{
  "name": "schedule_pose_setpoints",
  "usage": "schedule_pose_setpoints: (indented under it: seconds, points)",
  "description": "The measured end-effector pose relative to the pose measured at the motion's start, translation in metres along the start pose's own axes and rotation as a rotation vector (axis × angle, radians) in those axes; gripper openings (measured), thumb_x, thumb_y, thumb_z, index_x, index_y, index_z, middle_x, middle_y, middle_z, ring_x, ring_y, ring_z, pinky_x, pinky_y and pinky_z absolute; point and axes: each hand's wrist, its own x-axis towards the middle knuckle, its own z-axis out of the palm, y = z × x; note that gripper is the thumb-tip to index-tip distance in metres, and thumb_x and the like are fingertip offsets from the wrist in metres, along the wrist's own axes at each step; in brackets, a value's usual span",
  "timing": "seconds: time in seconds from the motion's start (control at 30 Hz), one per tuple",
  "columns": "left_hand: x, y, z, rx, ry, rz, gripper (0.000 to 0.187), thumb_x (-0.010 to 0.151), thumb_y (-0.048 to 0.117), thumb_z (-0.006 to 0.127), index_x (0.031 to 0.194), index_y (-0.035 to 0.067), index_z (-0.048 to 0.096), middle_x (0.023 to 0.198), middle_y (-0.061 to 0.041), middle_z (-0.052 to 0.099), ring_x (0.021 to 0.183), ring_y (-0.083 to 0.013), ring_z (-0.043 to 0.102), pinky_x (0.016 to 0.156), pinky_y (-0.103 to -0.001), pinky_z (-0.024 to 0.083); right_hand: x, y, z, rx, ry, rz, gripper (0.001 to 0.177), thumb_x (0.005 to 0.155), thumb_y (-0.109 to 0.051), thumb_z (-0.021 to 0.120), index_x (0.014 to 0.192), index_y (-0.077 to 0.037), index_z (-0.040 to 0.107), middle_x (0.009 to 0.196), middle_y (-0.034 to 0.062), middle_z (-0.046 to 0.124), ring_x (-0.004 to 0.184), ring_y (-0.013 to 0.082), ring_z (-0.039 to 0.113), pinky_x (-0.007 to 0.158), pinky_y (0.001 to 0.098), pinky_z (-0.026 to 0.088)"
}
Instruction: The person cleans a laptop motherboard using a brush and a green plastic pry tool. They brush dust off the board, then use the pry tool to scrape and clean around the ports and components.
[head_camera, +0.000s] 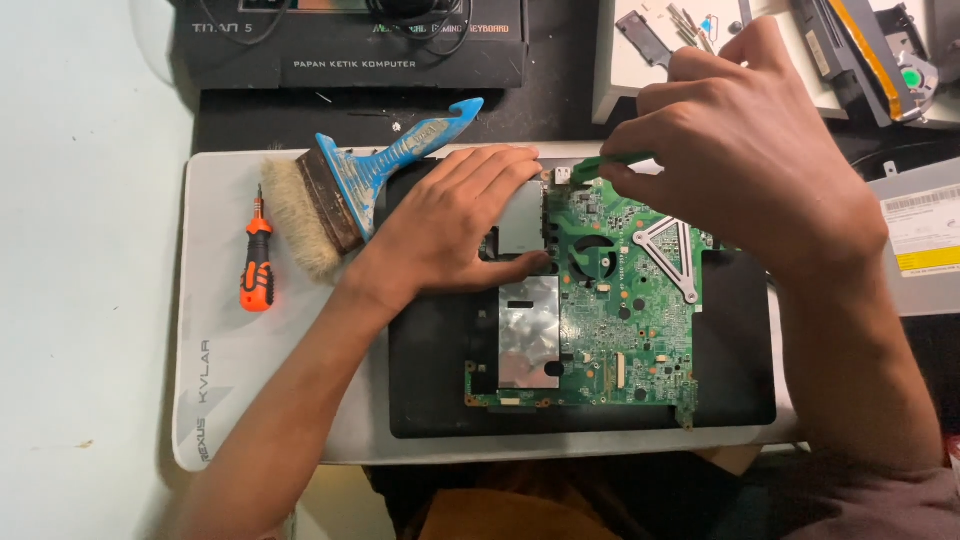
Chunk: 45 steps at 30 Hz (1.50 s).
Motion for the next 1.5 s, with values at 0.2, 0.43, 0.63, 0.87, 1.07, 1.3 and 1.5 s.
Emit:
schedule_pose_setpoints:
  seconds: [0.2, 0.43, 0.63, 0.87, 1.07, 1.3, 1.5]
  points:
    - [-0.001, -0.002, 0.003, 0.042, 0.006, 0.02, 0.085, 0.112, 0.067, 0.073, 0.157, -0.004, 0.063, 0.159, -0.023, 0.07, 0.15, -0.0391, 0.066, 0.131, -0.055, 0.049, -0.057, 0.075, 0.022, 0.059, 0.054, 0.246, 0.025, 0.131, -0.052, 0.101, 0.143, -0.03, 0.101, 0.1, -0.006, 0.078, 0.101, 0.0144, 0.076, 0.097, 0.0354, 0.053]
    - [-0.001, -0.001, 0.005, 0.053, 0.014, 0.005, 0.083, 0.108, 0.064, 0.081, 0.156, -0.001, 0.063, 0.16, -0.021, 0.069, 0.15, -0.0369, 0.066, 0.132, -0.054, 0.049, -0.037, 0.042, 0.015, 0.279, -0.067, 0.07, 0.018, 0.112, -0.05, 0.089, 0.11, -0.033, 0.095, 0.089, -0.0132, 0.082, 0.089, 0.0181, 0.073, 0.1, 0.0432, 0.034]
    - [-0.003, -0.003, 0.002, 0.064, -0.077, -0.003, 0.087, 0.116, 0.063, 0.071, 0.182, 0.013, 0.045, 0.177, -0.021, 0.062, 0.166, -0.037, 0.059, 0.138, -0.056, 0.045, -0.054, 0.045, 0.05, 0.177, 0.12, 0.016, 0.009, 0.12, -0.041, 0.098, 0.12, -0.032, 0.095, 0.094, -0.0107, 0.082, 0.092, 0.0178, 0.078, 0.106, 0.0468, 0.042]
    - [0.002, 0.005, -0.007, 0.022, -0.123, -0.037, 0.085, 0.115, 0.059, 0.074, 0.181, 0.012, 0.048, 0.179, -0.021, 0.06, 0.166, -0.0383, 0.057, 0.138, -0.058, 0.044, -0.059, 0.047, 0.059, 0.247, 0.19, -0.001, 0.011, 0.123, -0.038, 0.098, 0.128, -0.029, 0.098, 0.091, -0.0084, 0.076, 0.076, 0.0194, 0.062, 0.099, 0.0472, 0.038]
    - [0.0, 0.004, -0.007, 0.012, -0.129, -0.041, 0.086, 0.115, 0.059, 0.074, 0.182, 0.012, 0.046, 0.18, -0.02, 0.06, 0.168, -0.0378, 0.057, 0.138, -0.058, 0.043, -0.053, 0.04, 0.058, 0.258, 0.19, -0.041, 0.014, 0.122, -0.039, 0.098, 0.134, -0.031, 0.1, 0.086, -0.0104, 0.074, 0.076, 0.0149, 0.065, 0.097, 0.0448, 0.035]
    - [0.0, 0.002, -0.006, -0.002, -0.11, -0.035, 0.086, 0.114, 0.057, 0.077, 0.181, 0.013, 0.048, 0.179, -0.02, 0.061, 0.165, -0.0395, 0.059, 0.138, -0.058, 0.044, -0.054, 0.032, 0.051, 0.116, 0.203, -0.041, 0.008, 0.126, -0.044, 0.097, 0.129, -0.037, 0.1, 0.087, -0.0111, 0.076, 0.08, 0.0156, 0.072, 0.104, 0.0453, 0.037]
    - [-0.001, 0.0, -0.005, 0.001, -0.11, -0.029, 0.086, 0.115, 0.059, 0.076, 0.181, 0.013, 0.048, 0.179, -0.021, 0.061, 0.166, -0.0398, 0.058, 0.137, -0.059, 0.044, -0.056, 0.032, 0.052, 0.063, 0.22, -0.045, 0.005, 0.128, -0.045, 0.096, 0.129, -0.04, 0.099, 0.086, -0.012, 0.073, 0.08, 0.0158, 0.072, 0.104, 0.0452, 0.038]
